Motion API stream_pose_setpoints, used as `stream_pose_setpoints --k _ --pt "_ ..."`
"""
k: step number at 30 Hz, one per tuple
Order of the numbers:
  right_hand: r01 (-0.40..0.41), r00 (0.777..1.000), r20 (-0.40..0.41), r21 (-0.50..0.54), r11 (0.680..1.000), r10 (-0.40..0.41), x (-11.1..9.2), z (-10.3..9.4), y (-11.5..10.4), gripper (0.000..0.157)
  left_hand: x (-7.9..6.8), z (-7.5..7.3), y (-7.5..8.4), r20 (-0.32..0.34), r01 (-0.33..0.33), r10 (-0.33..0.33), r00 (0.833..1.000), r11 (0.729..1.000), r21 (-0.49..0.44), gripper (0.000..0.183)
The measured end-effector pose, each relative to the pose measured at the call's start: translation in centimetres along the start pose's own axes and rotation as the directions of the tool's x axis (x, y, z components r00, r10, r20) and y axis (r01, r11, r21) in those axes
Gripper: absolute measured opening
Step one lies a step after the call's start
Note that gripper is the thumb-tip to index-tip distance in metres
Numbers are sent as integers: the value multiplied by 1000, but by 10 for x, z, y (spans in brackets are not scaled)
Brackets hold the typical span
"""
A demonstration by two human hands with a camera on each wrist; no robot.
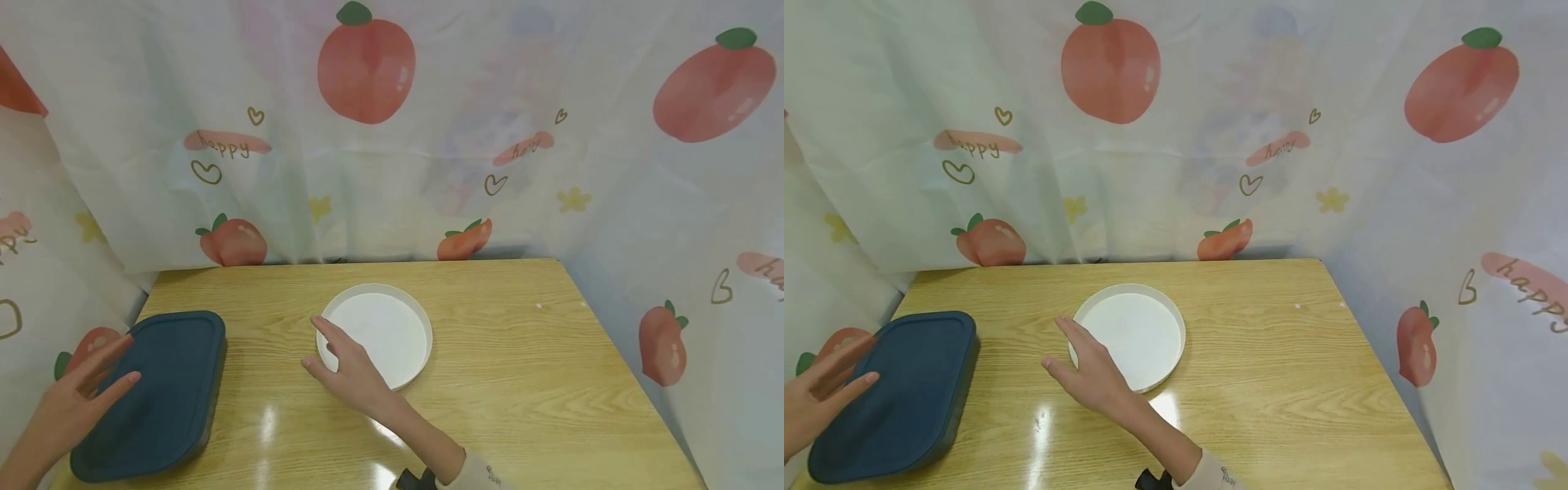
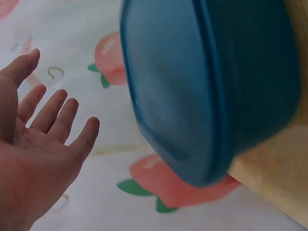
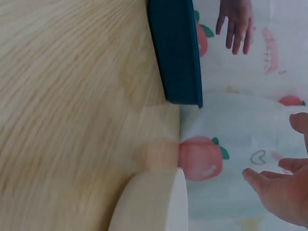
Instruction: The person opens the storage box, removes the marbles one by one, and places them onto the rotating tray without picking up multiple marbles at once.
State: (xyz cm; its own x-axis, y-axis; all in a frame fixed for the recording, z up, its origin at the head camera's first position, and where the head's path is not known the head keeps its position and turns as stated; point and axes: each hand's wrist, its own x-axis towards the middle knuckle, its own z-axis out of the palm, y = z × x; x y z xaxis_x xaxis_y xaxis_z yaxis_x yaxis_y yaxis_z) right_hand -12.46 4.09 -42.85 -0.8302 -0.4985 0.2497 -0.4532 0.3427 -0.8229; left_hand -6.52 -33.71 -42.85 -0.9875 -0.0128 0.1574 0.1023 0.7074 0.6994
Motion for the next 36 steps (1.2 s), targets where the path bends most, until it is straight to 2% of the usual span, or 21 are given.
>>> stream_pose_setpoints --k 3,6,10,18,22,23,30,36 --pt "-35 999 28 53 998 33 1 9 -1 63 -4 -3 -8 26 88 -87 996 996 -6 65" --pt "-64 997 52 92 994 59 3 18 -1 64 -7 -5 -12 55 182 -183 982 983 28 69" --pt "-81 994 76 114 990 72 6 31 0 66 -9 -9 -18 70 246 -250 966 967 72 73" --pt "-178 980 127 212 961 154 12 55 4 68 -11 -9 -38 70 323 -324 944 946 25 79" --pt "-182 980 121 240 954 157 17 65 5 68 -9 -10 -43 86 343 -341 936 939 -6 80" --pt "-178 981 117 242 954 154 18 68 5 69 -8 -10 -44 94 340 -337 937 940 -13 81" --pt "-206 977 109 263 943 183 26 90 6 71 -6 -12 -56 174 396 -389 905 918 -9 89" --pt "-253 966 127 292 922 225 32 107 3 73 -7 -5 -65 187 382 -369 911 924 -37 92"
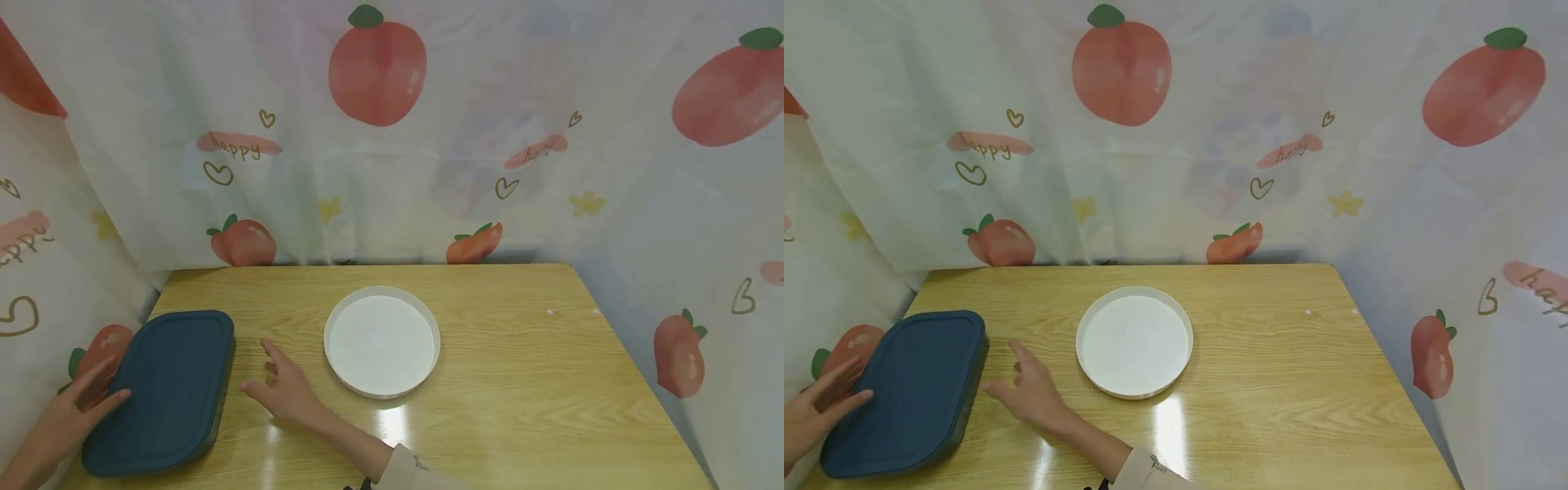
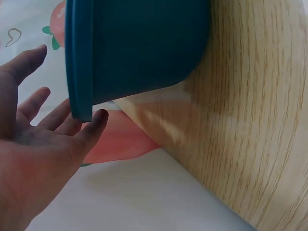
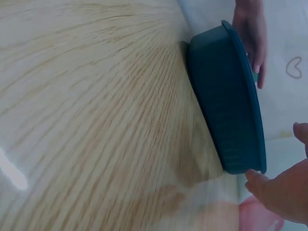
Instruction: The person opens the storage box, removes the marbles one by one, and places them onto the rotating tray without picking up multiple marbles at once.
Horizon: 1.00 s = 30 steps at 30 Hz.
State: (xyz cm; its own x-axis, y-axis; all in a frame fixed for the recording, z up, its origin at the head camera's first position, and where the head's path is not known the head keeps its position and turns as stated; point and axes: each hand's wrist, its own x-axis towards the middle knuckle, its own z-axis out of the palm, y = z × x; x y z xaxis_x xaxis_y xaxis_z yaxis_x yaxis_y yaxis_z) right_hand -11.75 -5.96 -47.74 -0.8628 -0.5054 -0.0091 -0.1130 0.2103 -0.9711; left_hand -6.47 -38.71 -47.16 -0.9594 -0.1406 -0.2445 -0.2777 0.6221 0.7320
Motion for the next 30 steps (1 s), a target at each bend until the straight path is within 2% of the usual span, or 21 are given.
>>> stream_pose_setpoints --k 9,12,17,22,26,30 --pt "-46 999 12 64 997 46 9 21 4 79 0 4 -4 8 -24 24 1000 998 -60 89" --pt "-66 998 11 85 994 65 11 25 5 82 0 4 -6 43 0 4 999 996 -95 90" --pt "-85 996 37 151 985 81 15 33 3 84 1 3 -8 81 48 -40 996 994 -101 93" --pt "-112 993 53 131 985 106 17 38 3 87 1 1 -9 117 86 -74 990 991 -104 96" --pt "-141 989 72 125 982 133 17 42 4 89 -2 0 -10 138 108 -88 987 984 -143 96" --pt "-157 986 85 133 979 146 19 46 5 90 -3 -1 -11 145 161 -139 980 975 -152 96"
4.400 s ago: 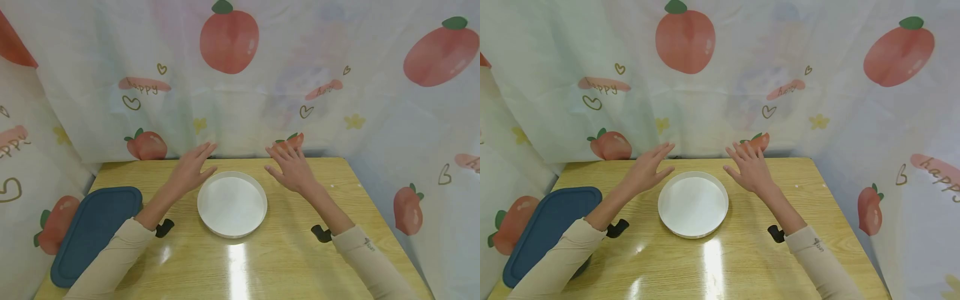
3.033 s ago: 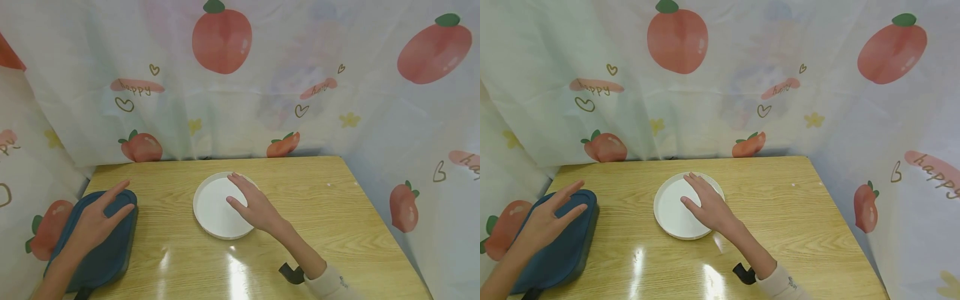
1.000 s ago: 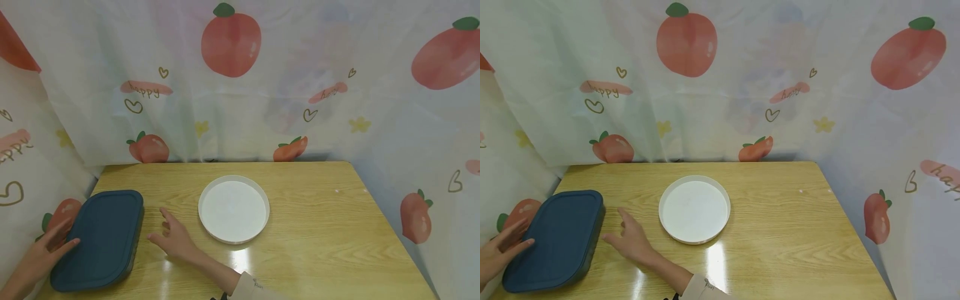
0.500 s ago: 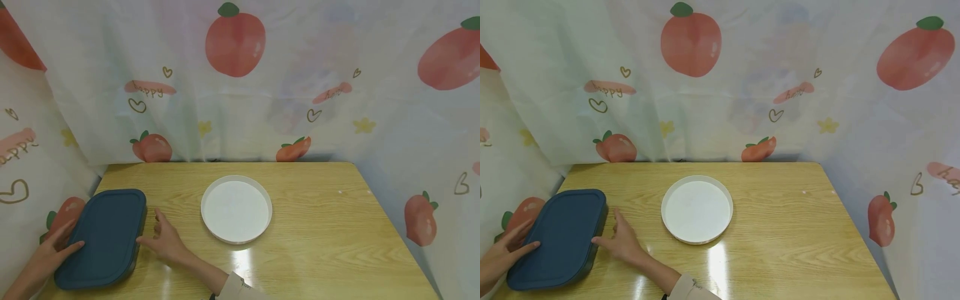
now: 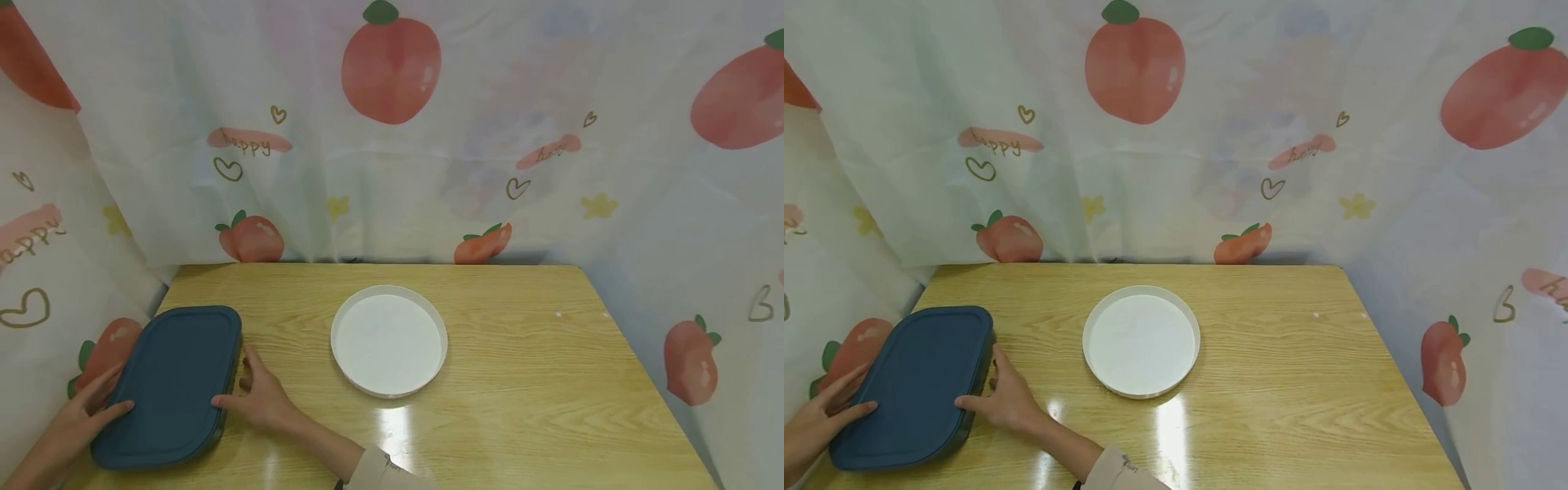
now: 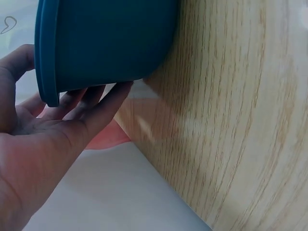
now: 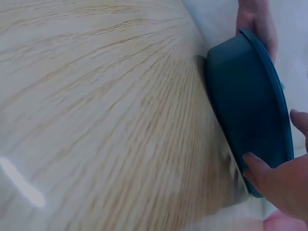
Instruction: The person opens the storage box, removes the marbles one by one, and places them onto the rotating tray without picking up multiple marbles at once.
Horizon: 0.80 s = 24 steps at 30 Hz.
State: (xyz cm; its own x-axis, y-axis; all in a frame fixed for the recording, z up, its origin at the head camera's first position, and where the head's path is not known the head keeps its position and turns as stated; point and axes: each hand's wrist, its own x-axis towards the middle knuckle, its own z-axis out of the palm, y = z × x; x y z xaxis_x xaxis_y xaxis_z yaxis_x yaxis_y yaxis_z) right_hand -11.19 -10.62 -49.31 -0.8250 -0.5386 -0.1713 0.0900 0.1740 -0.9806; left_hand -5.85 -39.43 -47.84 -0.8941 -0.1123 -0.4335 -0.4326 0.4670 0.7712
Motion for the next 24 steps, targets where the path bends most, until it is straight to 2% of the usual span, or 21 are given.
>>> stream_pose_setpoints --k 4,9,14,20,24 --pt "-2 1000 18 31 1000 2 2 2 2 90 -1 -1 0 -10 39 -39 999 999 8 97" --pt "9 998 61 101 995 -15 3 5 2 88 -2 -1 -2 -20 43 -43 999 999 0 95" --pt "8 999 49 131 991 -14 3 7 0 91 -3 -1 -4 -26 54 -54 998 998 -9 96" --pt "61 997 45 176 982 -70 5 8 1 90 -4 0 -4 -35 21 -22 999 999 -34 91" --pt "58 998 21 175 983 -63 5 7 1 89 -5 2 -4 -79 -13 13 997 1000 -2 88"
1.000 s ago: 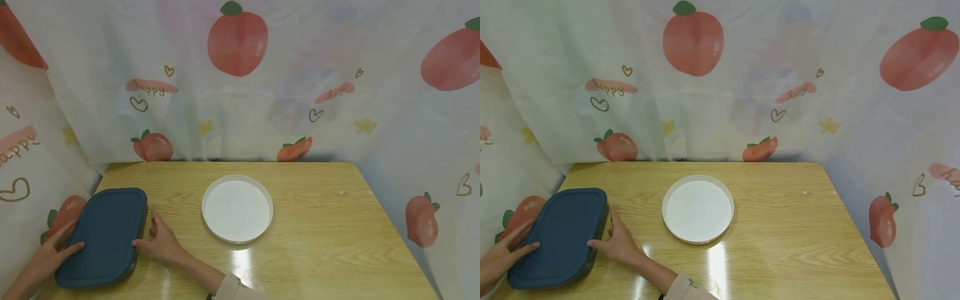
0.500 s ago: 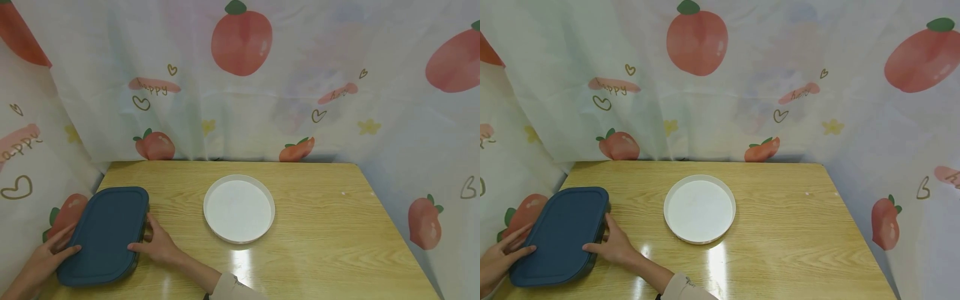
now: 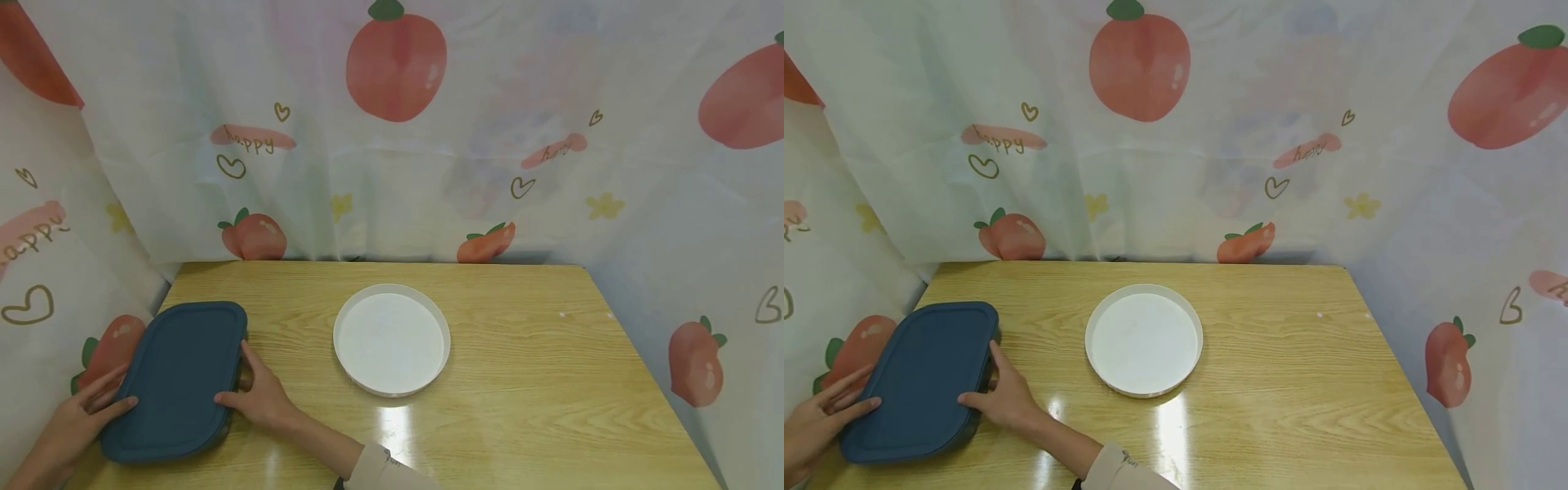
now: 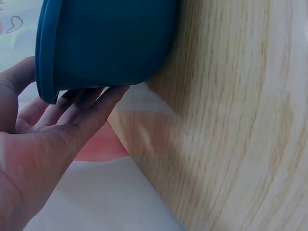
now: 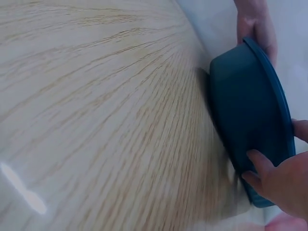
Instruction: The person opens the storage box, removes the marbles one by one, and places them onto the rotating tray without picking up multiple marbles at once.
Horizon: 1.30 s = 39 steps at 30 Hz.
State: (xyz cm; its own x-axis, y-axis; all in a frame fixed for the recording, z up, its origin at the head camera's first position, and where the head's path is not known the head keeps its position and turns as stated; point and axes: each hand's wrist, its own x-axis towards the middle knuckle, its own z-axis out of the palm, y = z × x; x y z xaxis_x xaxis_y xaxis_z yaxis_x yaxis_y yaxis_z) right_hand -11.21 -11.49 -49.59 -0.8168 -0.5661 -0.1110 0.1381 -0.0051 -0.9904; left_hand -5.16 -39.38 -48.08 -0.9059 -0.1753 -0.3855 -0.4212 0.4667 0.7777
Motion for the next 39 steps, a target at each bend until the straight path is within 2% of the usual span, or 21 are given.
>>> stream_pose_setpoints --k 5,9,11,18,21,28,35,39 --pt "14 1000 -28 16 1000 -13 -2 -4 -2 87 0 3 2 -54 -35 36 998 999 20 85" --pt "45 999 -33 51 998 -44 -3 -9 -4 86 -1 6 8 -54 -70 72 996 997 28 81" --pt "48 998 -38 60 997 -46 -4 -12 -6 84 -1 6 14 -46 -91 92 995 996 24 79" --pt "84 996 -39 110 990 -80 -8 -28 -11 81 -1 12 38 -24 -169 168 986 981 -90 74" --pt "79 995 -63 135 988 -71 -9 -35 -16 79 -1 15 49 -19 -183 182 983 980 -77 72" --pt "73 991 -126 193 979 -49 -12 -52 -23 75 4 24 75 43 -220 234 971 953 -210 72" --pt "22 982 -191 147 989 6 -18 -70 -27 75 11 34 95 88 -221 244 966 952 -212 73" --pt "29 978 -209 159 987 4 -21 -78 -27 74 15 41 105 114 -219 253 961 945 -244 73"
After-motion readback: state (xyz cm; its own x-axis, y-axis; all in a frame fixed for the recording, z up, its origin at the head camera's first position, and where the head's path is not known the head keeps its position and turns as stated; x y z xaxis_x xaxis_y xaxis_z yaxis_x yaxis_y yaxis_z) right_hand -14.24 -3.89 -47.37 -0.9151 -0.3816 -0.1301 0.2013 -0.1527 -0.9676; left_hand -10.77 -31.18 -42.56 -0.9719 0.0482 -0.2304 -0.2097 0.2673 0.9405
